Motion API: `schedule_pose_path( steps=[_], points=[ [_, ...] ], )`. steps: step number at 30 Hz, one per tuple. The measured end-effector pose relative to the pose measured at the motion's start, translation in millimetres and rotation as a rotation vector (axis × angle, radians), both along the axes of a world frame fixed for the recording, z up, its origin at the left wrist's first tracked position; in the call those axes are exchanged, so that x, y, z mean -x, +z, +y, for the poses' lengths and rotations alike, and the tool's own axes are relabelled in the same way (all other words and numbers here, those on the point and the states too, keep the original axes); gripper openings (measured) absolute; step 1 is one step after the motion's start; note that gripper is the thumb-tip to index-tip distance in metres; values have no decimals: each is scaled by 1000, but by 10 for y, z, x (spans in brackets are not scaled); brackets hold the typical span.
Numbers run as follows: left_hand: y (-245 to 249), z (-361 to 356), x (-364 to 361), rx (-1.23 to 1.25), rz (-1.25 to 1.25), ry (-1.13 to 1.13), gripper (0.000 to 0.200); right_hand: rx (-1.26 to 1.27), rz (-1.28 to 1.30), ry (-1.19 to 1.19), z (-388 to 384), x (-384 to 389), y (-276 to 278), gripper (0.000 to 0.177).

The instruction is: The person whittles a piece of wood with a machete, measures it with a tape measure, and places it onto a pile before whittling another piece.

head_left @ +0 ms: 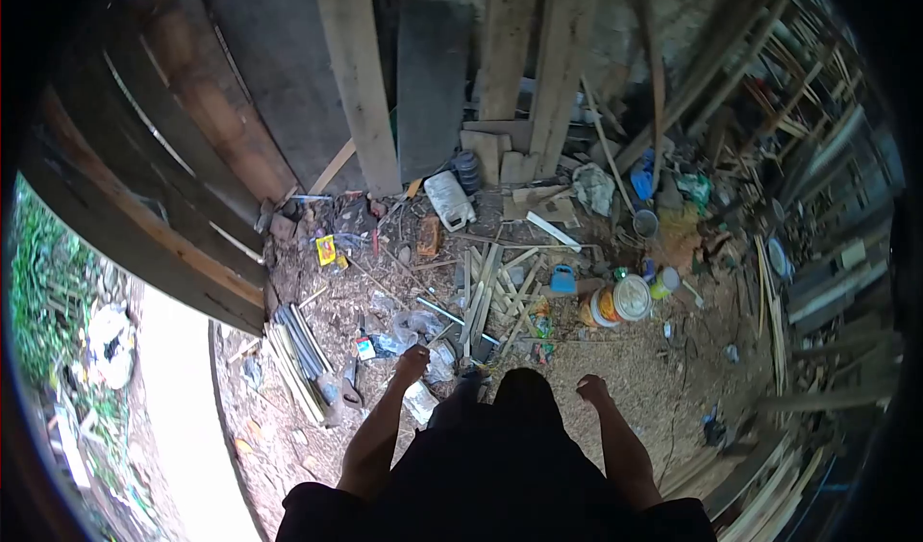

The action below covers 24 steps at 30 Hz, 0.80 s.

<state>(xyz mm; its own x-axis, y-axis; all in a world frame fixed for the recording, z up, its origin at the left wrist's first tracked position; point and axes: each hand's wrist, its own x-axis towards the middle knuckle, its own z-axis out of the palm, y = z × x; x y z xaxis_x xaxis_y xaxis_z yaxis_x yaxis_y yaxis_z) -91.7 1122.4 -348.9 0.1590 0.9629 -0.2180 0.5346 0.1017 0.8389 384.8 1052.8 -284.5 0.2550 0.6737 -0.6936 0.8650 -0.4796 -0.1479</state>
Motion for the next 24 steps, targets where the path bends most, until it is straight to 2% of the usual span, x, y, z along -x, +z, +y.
schedule_pose_path(
  steps=[2,3,4,6,8,9,10,11,12,14,15,16,18,19,21,24],
  points=[
    [218,146,-172,153,-360,245,11,-63,74,17,323,-8,72,27],
    [234,195,-200,218,-321,252,11,-125,155,5,507,3,127,28],
    [237,286,-189,225,-327,296,11,-108,154,47,744,15,153,28],
    [41,293,-204,304,-302,241,11,-176,102,81,1185,63,280,34],
    [-72,305,-167,227,-392,353,10,-133,198,139,1716,147,416,40],
    [-447,326,-38,-109,-72,213,10,-109,204,185,1993,142,298,40],
    [-821,276,20,-414,261,57,11,-216,199,449,2238,70,37,40],
    [-535,328,-73,-45,39,360,10,-327,202,712,2472,2,-161,40],
    [-154,441,-183,322,-202,653,10,-297,211,753,2667,73,-96,40],
    [-17,489,-303,208,-167,736,10,-43,269,592,3176,433,339,33],
    [195,565,-434,318,-145,843,11,-11,270,618,3414,470,293,33],
    [97,562,-512,343,-141,861,11,48,345,567,3580,507,198,30],
    [-81,555,-769,146,94,807,12,138,396,522,3801,489,-21,28],
    [-89,601,-970,224,130,881,13,111,361,534,3904,504,-138,28],
    [-246,595,-1287,307,-4,846,13,142,307,502,4035,471,-479,24],
    [-526,635,-1709,373,-30,756,13,182,166,538,4144,492,-1014,20]
  ],
)
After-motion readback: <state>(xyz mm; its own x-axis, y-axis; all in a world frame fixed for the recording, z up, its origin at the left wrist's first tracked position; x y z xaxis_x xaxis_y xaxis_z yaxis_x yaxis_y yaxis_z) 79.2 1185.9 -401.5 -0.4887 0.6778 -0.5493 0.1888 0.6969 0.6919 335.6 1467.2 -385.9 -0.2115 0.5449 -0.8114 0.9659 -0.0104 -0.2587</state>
